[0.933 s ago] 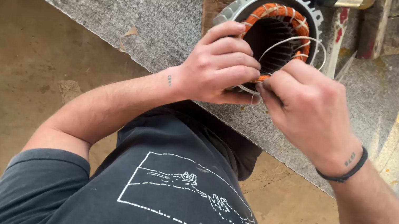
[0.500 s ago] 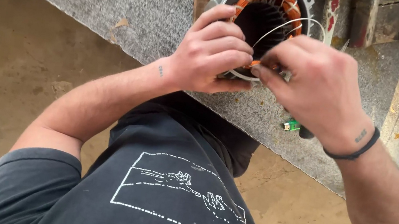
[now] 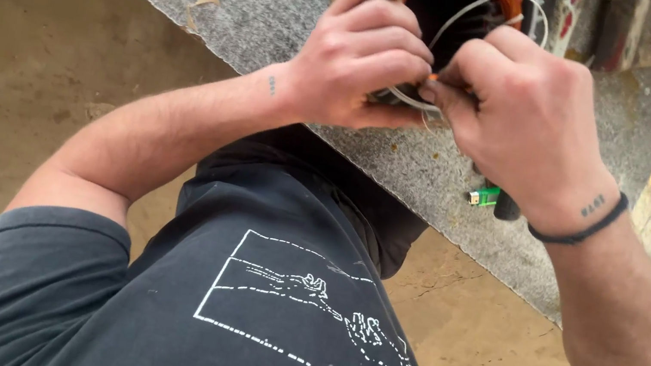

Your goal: Manually threading and securing wire or thread through the stator of an electric motor to secure copper windings.

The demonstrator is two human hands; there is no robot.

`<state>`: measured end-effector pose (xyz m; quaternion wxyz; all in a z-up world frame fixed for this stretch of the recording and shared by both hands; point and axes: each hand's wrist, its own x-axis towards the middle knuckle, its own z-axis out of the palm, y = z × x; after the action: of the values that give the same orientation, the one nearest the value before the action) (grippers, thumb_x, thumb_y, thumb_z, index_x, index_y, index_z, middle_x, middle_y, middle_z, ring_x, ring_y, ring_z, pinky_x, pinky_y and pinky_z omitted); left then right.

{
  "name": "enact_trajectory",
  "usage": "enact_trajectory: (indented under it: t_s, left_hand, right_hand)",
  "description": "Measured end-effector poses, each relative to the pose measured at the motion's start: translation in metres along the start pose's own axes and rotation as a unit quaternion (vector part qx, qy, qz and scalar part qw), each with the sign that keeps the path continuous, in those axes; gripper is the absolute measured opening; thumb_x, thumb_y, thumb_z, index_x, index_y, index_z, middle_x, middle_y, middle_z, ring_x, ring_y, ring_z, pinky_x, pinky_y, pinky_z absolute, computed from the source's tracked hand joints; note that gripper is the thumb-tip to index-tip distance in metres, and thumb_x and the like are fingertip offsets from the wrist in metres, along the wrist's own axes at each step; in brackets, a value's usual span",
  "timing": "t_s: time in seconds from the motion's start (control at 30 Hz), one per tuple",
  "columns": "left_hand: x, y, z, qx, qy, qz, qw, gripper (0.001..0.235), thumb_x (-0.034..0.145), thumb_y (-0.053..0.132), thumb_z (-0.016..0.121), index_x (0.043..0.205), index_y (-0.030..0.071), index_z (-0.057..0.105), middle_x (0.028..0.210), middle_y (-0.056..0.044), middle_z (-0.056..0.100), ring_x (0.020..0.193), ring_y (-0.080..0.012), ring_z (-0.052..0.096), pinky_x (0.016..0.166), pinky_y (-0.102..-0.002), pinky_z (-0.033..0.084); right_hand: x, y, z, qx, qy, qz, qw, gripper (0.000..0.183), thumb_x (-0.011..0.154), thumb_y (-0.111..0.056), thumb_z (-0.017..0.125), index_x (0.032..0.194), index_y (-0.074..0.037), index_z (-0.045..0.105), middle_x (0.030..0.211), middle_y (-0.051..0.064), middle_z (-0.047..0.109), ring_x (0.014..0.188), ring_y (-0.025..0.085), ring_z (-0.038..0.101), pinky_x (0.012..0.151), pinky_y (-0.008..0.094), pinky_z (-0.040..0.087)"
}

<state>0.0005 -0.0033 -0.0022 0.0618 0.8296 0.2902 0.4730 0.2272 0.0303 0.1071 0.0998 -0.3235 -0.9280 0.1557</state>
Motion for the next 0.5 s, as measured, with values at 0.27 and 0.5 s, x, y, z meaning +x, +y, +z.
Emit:
enact_trajectory:
  t_s: [0.27, 0.5]
  left_hand:
    - [-0.010, 0.006, -0.001, 0.041, -0.016, -0.017, 0.999, 0.038, 0.098, 0.039, 0.082, 0.113, 0.008, 0.067, 0.119, -0.003, 0.070, 0.122, -0.0258, 0.062, 0.109, -0.043, 0.043]
    - [-0.011, 0.004, -0.001, 0.053, -0.023, -0.013, 0.998, 0.036, 0.098, 0.040, 0.077, 0.113, 0.009, 0.067, 0.122, -0.001, 0.071, 0.125, -0.0229, 0.063, 0.107, -0.041, 0.044]
  right_hand:
    - [-0.031, -0.022, -0.001, 0.234, 0.064, 0.151, 0.958, 0.019, 0.096, -0.014, 0.079, 0.094, 0.001, 0.068, 0.082, 0.008, 0.067, 0.066, 0.018, 0.060, 0.059, 0.032, 0.047]
    - [-0.074, -0.014, -0.012, 0.256, 0.093, 0.057, 0.961, 0.018, 0.107, -0.013, 0.073, 0.099, 0.002, 0.068, 0.101, 0.011, 0.070, 0.083, 0.014, 0.068, 0.070, 0.024, 0.053]
